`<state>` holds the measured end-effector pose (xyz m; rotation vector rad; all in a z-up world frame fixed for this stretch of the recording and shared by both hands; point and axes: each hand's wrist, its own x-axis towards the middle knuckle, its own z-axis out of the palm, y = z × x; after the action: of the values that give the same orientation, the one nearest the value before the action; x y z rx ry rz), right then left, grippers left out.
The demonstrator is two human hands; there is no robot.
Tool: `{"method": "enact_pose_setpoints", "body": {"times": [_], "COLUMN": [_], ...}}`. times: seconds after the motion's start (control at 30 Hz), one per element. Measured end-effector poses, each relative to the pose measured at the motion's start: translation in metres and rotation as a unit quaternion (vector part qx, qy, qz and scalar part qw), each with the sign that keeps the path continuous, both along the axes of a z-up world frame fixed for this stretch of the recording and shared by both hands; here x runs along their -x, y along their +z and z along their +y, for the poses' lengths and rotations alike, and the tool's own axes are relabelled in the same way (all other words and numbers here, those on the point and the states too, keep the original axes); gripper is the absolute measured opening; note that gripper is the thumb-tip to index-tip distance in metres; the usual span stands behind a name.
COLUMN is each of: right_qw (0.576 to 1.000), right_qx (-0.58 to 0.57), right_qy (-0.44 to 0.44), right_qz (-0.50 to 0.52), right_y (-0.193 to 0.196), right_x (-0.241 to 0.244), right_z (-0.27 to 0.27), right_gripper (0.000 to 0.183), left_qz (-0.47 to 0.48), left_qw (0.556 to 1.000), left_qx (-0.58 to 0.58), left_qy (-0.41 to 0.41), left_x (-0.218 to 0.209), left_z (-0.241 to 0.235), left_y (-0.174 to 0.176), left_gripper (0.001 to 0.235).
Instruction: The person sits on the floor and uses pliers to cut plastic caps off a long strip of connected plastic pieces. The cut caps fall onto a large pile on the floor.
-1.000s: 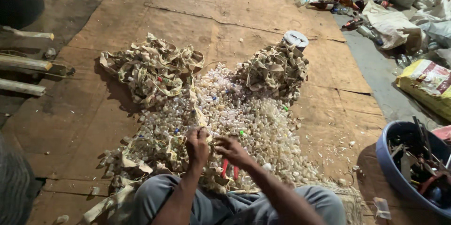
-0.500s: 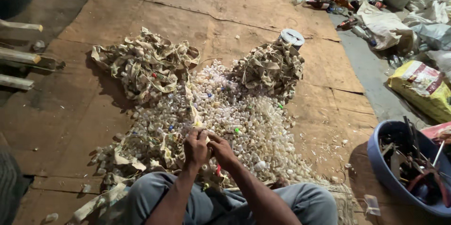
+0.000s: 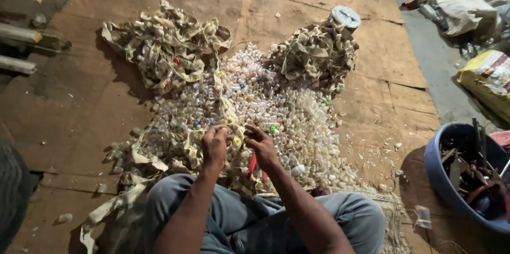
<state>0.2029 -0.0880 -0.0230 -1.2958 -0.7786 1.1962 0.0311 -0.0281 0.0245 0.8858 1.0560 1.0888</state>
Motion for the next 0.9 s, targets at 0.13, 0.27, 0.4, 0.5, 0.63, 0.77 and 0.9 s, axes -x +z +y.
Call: {"method": "enact_pose_setpoints", "body": {"times": [0.13, 0.27, 0.4, 0.5, 0.63, 0.77, 0.9], "right_qw": [0.999, 0.993, 0.981, 0.982, 0.997, 0.997, 0.995], "right_qx": [-0.03, -0.069, -0.09, -0.075, -0.07, -0.068, -0.024], "right_qy": [0.018, 0.04, 0.06, 0.065, 0.034, 0.016, 0.008], "right_qz": [0.027, -0.087, -0.163, -0.158, 0.023, -0.043, -0.1], "right_y": [0.002, -0.002, 0.005, 0.014, 0.021, 0.014, 0.006], "right_x": [0.004, 0.011, 0.018, 0.021, 0.021, 0.012, 0.001], "right_z": [-0.005, -0.008, -0.012, -0.016, -0.012, -0.008, -0.006], "right_gripper": [0.06, 0.064, 0.066, 0.068, 0.077, 0.048, 0.029], "left_qz": [0.171, 0.281, 0.225, 0.166, 0.116, 0.226, 0.277], "left_qw": [0.98, 0.947, 0.963, 0.97, 0.984, 0.965, 0.938], "left_qx": [0.072, 0.111, 0.066, 0.13, 0.096, 0.064, -0.076], "left_qy": [-0.068, -0.109, -0.132, -0.124, -0.098, -0.121, -0.193], "left_x": [0.005, -0.003, -0.01, -0.008, -0.014, -0.017, -0.013], "left_z": [0.003, 0.012, 0.022, 0.026, 0.021, 0.009, 0.007], "left_y": [0.026, 0.027, 0.0, -0.017, -0.013, 0.0, -0.001], "left_gripper": [0.021, 0.031, 0.045, 0.073, 0.081, 0.085, 0.058]}}
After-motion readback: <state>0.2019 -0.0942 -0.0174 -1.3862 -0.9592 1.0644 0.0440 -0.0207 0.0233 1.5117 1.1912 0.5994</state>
